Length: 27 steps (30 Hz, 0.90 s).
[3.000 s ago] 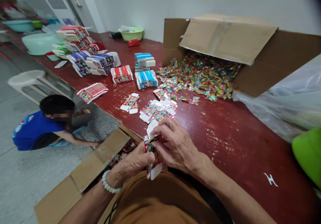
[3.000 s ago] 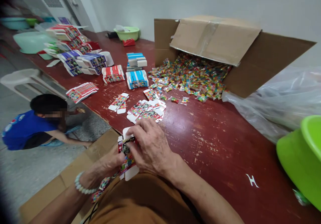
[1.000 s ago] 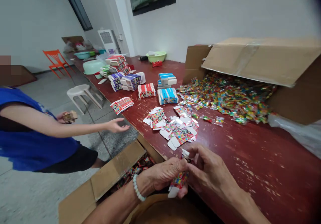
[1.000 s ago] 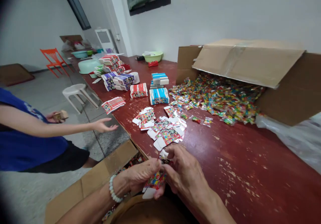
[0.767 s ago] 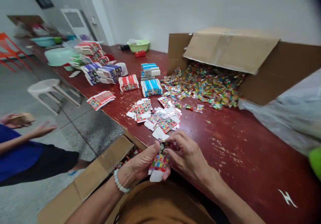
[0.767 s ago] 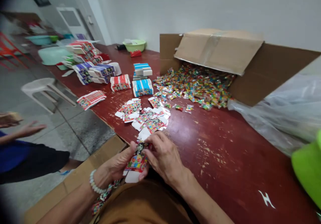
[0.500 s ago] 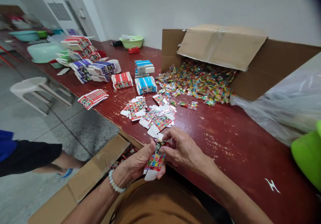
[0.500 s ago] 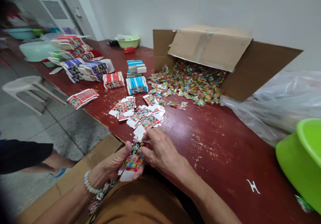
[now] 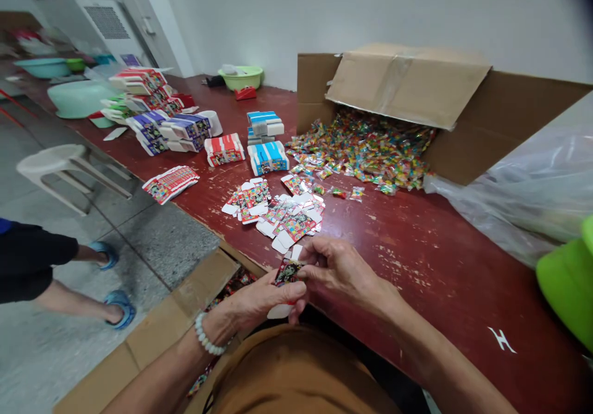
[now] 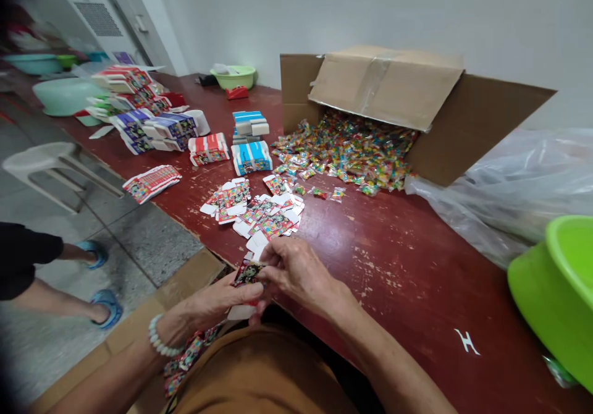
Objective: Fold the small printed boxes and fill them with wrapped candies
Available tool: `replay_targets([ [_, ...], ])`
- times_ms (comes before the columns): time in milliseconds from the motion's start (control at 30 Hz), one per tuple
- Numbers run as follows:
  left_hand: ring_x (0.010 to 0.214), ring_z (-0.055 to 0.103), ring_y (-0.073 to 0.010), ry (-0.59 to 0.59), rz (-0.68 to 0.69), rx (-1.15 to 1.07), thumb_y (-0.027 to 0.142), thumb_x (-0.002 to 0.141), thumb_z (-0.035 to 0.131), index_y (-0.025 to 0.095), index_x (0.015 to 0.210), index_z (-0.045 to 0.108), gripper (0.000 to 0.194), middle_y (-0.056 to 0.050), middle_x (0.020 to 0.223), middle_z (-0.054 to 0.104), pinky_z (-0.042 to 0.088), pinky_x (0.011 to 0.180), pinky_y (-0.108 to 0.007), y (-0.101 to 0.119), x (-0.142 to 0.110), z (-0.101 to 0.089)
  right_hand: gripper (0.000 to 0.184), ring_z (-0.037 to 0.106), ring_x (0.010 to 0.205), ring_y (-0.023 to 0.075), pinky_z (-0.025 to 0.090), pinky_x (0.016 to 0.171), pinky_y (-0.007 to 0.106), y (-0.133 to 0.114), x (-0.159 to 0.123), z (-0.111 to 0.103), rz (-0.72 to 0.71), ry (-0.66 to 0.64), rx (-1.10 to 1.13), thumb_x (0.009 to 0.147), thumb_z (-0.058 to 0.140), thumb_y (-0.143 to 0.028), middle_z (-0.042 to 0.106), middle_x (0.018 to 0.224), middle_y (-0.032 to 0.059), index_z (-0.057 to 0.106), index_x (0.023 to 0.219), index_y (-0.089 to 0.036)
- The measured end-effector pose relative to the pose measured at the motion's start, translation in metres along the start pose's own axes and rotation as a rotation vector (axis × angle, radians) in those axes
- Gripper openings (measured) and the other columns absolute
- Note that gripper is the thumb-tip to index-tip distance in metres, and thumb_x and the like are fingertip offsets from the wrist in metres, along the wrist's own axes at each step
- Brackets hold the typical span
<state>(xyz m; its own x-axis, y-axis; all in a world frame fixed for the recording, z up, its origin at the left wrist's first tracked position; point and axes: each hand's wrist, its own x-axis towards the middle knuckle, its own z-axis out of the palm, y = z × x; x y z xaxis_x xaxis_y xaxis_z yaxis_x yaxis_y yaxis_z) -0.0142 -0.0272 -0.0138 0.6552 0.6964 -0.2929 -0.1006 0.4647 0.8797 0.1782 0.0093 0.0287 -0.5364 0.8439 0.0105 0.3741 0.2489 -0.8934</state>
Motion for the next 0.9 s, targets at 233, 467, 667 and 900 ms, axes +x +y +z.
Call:
replay_targets([
  [233,0.059,0.052,-0.0129,-0.126,-0.067,0.095,0.066,0.084,0.058,0.014,0.085,0.067,0.052,-0.003,0.066,0.062,0.039,0.06,-0.026,0.005,-0.008,-0.001,0.01,0.057,0.061,0.0094,0.042,0.056,0.02,0.001,-0.001,-0.001,-0.031,-0.031,0.057,0.077,0.063,-0.007,0.065,0.07,-0.0009,0.064,0.073,-0.016],
  [467,0.069,0.056,-0.0172,-0.028,-0.013,0.152,0.069,0.079,0.062,0.015,0.087,0.067,0.055,-0.005,0.071,0.067,0.04,0.069,-0.029,0.016,-0.019,0.012,0.012,0.056,0.064,0.0103,0.042,0.057,0.021,-0.006,-0.004,-0.001,-0.12,0.072,-0.078,0.075,0.07,-0.008,0.066,0.074,0.0001,0.066,0.083,-0.016],
  [667,0.071,0.057,-0.017,0.002,0.012,0.16,0.06,0.081,0.067,0.015,0.084,0.066,0.045,-0.003,0.064,0.066,0.041,0.077,-0.029,0.009,-0.015,0.015,0.009,0.055,0.063,0.0095,0.041,0.058,0.021,-0.004,-0.004,-0.01,-0.131,0.001,-0.067,0.077,0.072,-0.009,0.066,0.075,0.0004,0.068,0.082,-0.015],
  [900,0.06,0.066,-0.0186,-0.216,-0.099,-0.236,0.09,0.072,0.038,0.007,0.092,0.07,0.092,-0.012,0.08,0.067,0.048,0.058,-0.027,0.002,-0.013,0.006,0.014,0.059,0.057,0.0095,0.043,0.052,0.021,0.01,-0.001,-0.005,-0.103,-0.008,0.255,0.078,0.078,-0.026,0.066,0.069,-0.0009,0.068,0.082,-0.017],
])
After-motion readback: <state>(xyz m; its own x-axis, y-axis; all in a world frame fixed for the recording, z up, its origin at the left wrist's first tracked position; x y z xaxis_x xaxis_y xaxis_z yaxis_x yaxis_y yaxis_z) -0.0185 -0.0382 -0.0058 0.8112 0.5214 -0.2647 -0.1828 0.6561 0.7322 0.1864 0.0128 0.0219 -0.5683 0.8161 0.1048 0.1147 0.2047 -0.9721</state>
